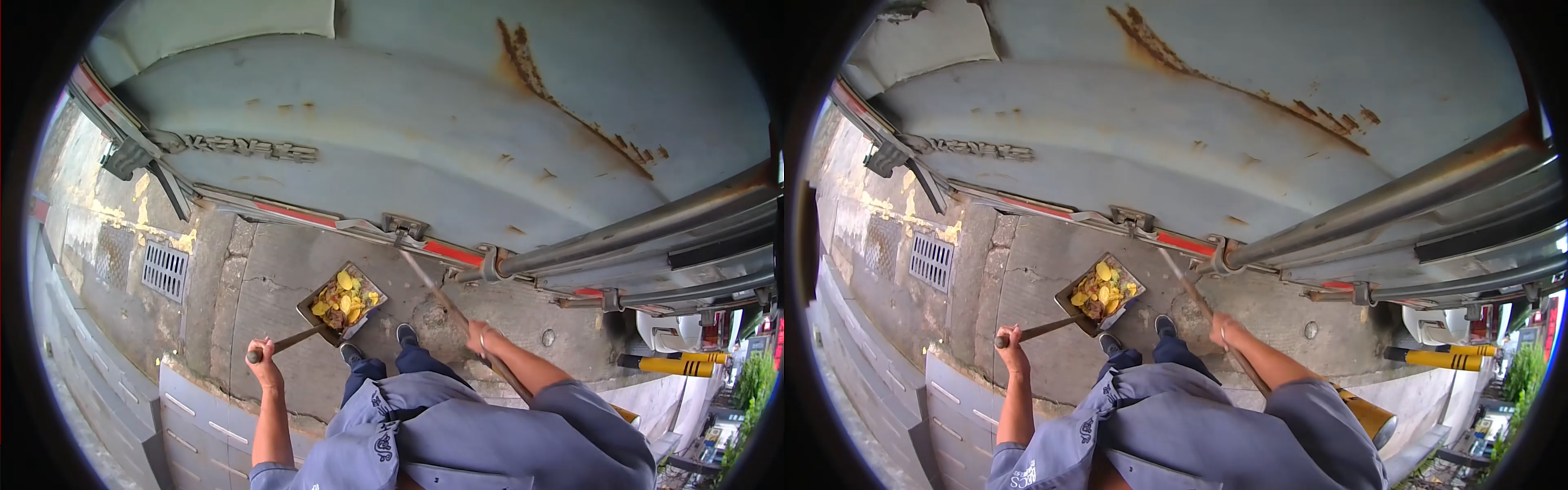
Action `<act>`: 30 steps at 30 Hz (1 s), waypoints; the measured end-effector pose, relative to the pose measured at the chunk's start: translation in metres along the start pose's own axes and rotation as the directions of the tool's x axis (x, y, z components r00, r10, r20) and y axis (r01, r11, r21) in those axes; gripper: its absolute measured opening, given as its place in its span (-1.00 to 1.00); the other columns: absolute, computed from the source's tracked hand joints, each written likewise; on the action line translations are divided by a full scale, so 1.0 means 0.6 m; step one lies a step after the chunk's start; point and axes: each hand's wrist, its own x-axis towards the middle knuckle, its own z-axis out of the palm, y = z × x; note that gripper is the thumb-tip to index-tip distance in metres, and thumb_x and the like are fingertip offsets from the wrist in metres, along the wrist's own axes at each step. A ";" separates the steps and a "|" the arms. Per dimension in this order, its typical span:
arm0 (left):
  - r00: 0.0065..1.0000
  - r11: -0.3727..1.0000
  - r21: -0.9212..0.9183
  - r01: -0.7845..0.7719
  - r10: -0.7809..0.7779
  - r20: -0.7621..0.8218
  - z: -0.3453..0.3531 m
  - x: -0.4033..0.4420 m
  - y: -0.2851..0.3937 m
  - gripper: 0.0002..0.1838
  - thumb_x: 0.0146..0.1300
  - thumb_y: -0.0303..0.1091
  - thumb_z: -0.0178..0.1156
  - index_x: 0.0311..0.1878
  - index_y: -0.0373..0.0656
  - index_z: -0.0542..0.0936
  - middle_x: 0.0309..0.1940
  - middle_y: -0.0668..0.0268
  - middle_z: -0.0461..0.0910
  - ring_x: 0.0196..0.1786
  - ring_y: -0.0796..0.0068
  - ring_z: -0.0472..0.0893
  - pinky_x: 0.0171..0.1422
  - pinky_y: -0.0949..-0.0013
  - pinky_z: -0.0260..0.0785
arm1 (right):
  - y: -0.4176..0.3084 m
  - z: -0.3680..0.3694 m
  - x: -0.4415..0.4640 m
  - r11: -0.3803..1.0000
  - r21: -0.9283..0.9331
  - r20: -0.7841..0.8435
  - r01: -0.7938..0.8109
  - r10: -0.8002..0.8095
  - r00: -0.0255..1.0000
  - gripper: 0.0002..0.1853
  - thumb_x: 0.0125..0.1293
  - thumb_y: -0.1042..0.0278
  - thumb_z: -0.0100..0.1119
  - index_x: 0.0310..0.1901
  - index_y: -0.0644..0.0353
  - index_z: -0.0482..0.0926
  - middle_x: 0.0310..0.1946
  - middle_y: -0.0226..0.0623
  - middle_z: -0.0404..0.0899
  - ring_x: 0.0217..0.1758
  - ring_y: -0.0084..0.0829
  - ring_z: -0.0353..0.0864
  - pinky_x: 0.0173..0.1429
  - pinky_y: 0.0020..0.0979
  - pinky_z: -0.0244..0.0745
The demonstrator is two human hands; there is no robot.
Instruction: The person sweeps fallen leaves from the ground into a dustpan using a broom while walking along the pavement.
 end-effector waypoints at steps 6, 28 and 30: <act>0.998 0.995 0.074 0.063 -0.061 -0.023 0.006 -0.010 -0.021 -0.81 -0.16 -0.55 0.03 -0.72 -0.16 0.24 -0.69 0.44 0.22 -0.45 0.59 0.28 -0.04 0.43 0.15 | -0.060 0.014 0.013 0.999 -0.043 0.055 -0.025 0.028 0.998 -0.85 -0.17 0.49 -0.06 -0.64 0.44 0.40 -0.77 -0.09 0.42 -0.72 -0.31 0.47 -0.64 -0.37 0.40; 0.939 0.991 0.132 -0.020 -0.027 0.342 0.066 -0.022 0.009 -0.79 -0.22 -0.61 0.02 -0.75 -0.19 0.20 -0.69 0.39 0.21 -0.50 0.58 0.25 -0.05 0.37 0.16 | 0.176 0.123 -0.144 0.900 0.090 0.141 -0.426 0.412 0.900 -0.74 -0.15 0.20 -0.03 -0.77 0.21 0.44 -0.74 -0.31 0.46 -0.69 -0.44 0.45 -0.54 -0.42 0.37; 0.927 0.990 0.142 -0.020 -0.035 0.373 0.072 -0.029 0.005 -0.79 -0.22 -0.62 0.01 -0.75 -0.19 0.20 -0.69 0.39 0.21 -0.50 0.58 0.25 -0.05 0.38 0.16 | 0.185 0.215 -0.134 0.855 0.379 0.110 -0.354 0.338 0.935 -0.82 -0.17 0.35 -0.02 -0.69 0.31 0.40 -0.75 -0.21 0.42 -0.73 -0.43 0.43 -0.63 -0.42 0.34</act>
